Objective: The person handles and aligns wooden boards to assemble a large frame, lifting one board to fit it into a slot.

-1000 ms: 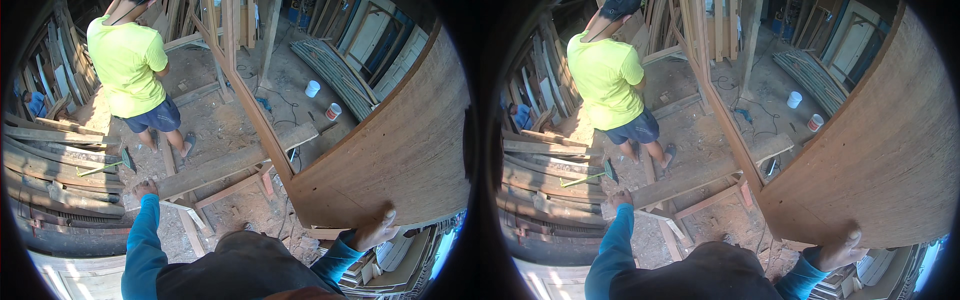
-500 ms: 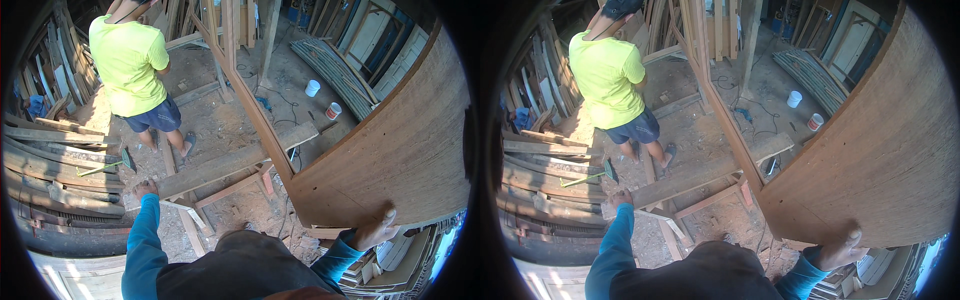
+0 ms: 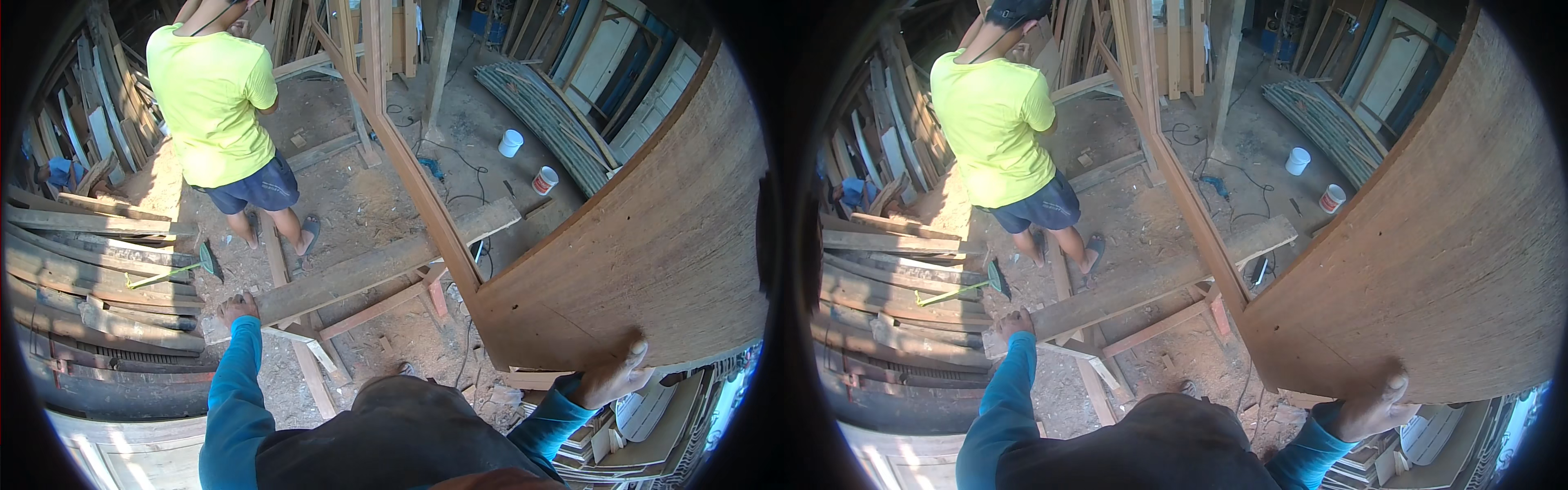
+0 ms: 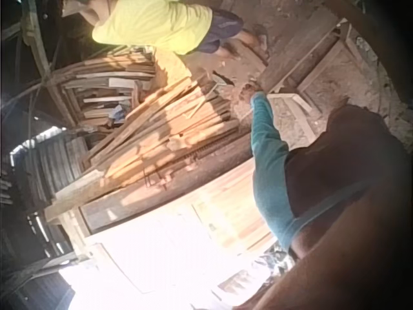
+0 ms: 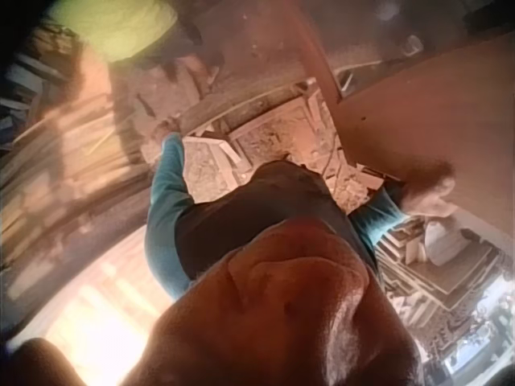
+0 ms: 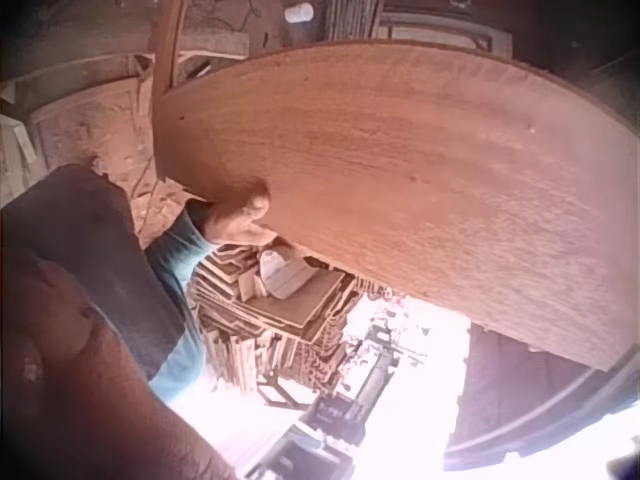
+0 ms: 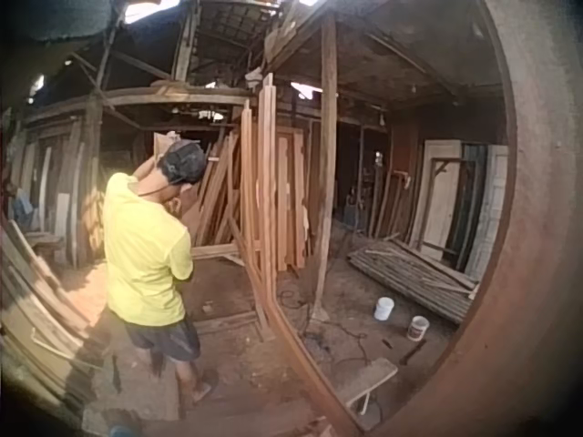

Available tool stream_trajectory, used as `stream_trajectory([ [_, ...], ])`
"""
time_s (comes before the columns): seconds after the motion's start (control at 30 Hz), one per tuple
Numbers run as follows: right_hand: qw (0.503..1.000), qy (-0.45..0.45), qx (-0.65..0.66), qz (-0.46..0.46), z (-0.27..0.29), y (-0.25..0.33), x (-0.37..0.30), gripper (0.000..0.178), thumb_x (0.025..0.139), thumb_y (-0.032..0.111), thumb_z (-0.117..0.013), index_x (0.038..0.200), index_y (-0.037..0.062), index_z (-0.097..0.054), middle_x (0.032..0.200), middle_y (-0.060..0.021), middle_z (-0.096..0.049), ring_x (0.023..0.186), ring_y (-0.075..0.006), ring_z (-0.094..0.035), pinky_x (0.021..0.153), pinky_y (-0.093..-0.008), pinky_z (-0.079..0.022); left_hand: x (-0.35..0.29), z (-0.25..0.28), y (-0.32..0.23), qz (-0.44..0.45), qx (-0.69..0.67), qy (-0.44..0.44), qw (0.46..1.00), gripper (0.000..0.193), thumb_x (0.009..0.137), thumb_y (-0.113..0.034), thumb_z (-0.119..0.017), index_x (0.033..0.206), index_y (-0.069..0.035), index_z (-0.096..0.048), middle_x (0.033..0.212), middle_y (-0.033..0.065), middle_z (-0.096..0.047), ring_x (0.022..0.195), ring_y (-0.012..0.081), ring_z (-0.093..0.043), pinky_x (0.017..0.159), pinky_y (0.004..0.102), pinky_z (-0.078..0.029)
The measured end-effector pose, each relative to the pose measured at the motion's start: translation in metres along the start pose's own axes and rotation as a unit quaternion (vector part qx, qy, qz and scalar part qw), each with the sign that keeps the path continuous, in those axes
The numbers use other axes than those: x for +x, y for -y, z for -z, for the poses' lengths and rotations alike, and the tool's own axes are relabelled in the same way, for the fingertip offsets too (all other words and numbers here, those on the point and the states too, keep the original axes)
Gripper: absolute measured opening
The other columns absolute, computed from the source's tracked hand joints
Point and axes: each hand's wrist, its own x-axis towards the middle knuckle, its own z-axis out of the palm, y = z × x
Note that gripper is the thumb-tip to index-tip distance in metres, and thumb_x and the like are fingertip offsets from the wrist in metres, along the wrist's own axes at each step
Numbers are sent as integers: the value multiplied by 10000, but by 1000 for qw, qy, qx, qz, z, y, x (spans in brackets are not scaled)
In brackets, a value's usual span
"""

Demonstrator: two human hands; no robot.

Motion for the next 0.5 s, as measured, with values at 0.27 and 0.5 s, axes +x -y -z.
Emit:
stream_trajectory([
  [0.27,1000,-4,-9,-12,-1,2,-1,930,719,679,-667,1157,-118,-472,1031,-225,-560,981,-308,-564,842,-467,-442,-6,22,-9,-25,0,22,999,418,876,-403,-450,882,-90,-725,954,102,-690,976,269,-594,991,402,-338],
  [0.5,1000,2,25,-8,-2,3,-1,908,718,647,-698,1150,-114,-457,1020,-224,-556,980,-303,-564,850,-455,-441,2,-11,3,-1,-8,-21,1000,420,875,-402,-452,872,-86,-729,962,110,-694,972,249,-609,1008,376,-328],
])
